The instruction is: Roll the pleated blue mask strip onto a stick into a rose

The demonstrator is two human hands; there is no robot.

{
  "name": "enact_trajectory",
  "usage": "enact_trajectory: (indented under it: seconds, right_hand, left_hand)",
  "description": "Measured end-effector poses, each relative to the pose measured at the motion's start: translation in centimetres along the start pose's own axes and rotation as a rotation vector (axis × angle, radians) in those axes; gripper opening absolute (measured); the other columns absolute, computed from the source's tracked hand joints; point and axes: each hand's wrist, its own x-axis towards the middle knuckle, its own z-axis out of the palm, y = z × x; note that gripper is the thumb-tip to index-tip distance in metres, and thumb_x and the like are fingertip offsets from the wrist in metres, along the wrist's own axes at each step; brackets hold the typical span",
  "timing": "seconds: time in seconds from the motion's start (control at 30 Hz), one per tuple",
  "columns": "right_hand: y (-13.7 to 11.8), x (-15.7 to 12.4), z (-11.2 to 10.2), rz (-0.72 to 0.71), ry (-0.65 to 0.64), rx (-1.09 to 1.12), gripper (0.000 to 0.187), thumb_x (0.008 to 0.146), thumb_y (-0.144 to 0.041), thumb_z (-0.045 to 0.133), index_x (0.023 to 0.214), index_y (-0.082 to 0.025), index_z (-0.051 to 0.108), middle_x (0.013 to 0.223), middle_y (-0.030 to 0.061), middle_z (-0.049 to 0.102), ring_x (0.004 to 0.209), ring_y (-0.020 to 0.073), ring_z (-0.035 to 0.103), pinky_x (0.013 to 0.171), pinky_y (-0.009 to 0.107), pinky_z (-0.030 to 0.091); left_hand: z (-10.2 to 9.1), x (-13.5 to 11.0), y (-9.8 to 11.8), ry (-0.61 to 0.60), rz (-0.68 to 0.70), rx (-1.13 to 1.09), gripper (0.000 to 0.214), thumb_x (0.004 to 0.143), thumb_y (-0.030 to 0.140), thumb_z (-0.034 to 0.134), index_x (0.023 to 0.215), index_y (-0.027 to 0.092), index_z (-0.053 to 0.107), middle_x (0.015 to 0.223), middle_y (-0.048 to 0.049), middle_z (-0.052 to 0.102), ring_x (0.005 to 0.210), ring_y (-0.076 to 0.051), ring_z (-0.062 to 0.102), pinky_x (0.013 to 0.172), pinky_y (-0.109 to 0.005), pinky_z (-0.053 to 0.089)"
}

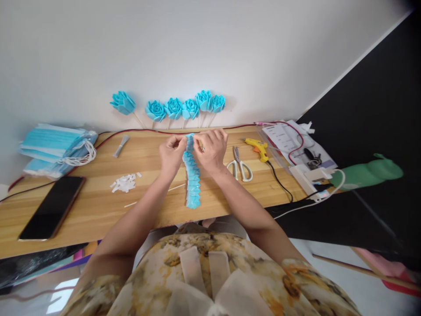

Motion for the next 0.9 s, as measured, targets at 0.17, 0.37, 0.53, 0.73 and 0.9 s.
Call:
enact_trajectory:
  seconds: [0.17,0.37,0.53,0.73,0.9]
  right_hand:
    - [-0.1,0.1,-0.1,0.069,-0.072,0.081,0.022,0.106,-0.033,0.054,0.094,-0.027,0.071,0.095,0.0054,0.075,0.097,0.0252,0.062,0.108,0.05,0.035]
    - [0.1,0.1,0.0,-0.026,-0.04,0.008,0.024,0.107,-0.033,0.053,0.096,-0.027,0.073,0.094,0.0044,0.077,0.094,0.0235,0.063,0.103,0.046,0.039]
    - [0.5,0.3,-0.2,-0.091,-0.049,0.019,0.021,0.105,-0.028,0.054,0.097,-0.026,0.073,0.094,0.0048,0.078,0.095,0.024,0.063,0.101,0.046,0.04]
    - [0.5,0.5,-0.7,-0.1,-0.178,0.081,0.026,0.093,-0.017,0.057,0.109,-0.028,0.075,0.106,0.0046,0.076,0.105,0.0262,0.063,0.113,0.052,0.035]
    - [1.0,0.5,-0.7,-0.005,-0.036,0.196,0.029,0.097,-0.02,0.051,0.112,-0.028,0.074,0.106,0.0059,0.074,0.104,0.0258,0.065,0.102,0.048,0.045]
  left_hand:
    - [0.1,-0.1,0.0,-0.035,0.016,0.03,0.013,0.083,0.029,0.074,0.074,0.019,0.074,0.071,0.0003,0.069,0.067,-0.013,0.059,0.067,-0.024,0.047]
    - [-0.1,0.0,-0.3,-0.056,0.027,0.031,0.012,0.084,0.029,0.072,0.078,0.019,0.076,0.072,0.0003,0.069,0.067,-0.013,0.059,0.067,-0.024,0.046]
    - [-0.2,0.1,-0.6,-0.058,0.027,0.01,0.011,0.083,0.028,0.074,0.078,0.019,0.077,0.072,0.0002,0.07,0.067,-0.013,0.059,0.067,-0.024,0.046]
    - [-0.4,0.5,-0.8,-0.023,-0.009,0.016,0.015,0.082,0.033,0.073,0.078,0.019,0.077,0.072,-0.0002,0.07,0.066,-0.014,0.058,0.066,-0.025,0.047]
    - [-0.5,0.8,-0.6,-0.054,-0.027,-0.004,0.023,0.08,0.042,0.076,0.073,0.02,0.073,0.067,0.0008,0.064,0.064,-0.013,0.056,0.063,-0.025,0.046]
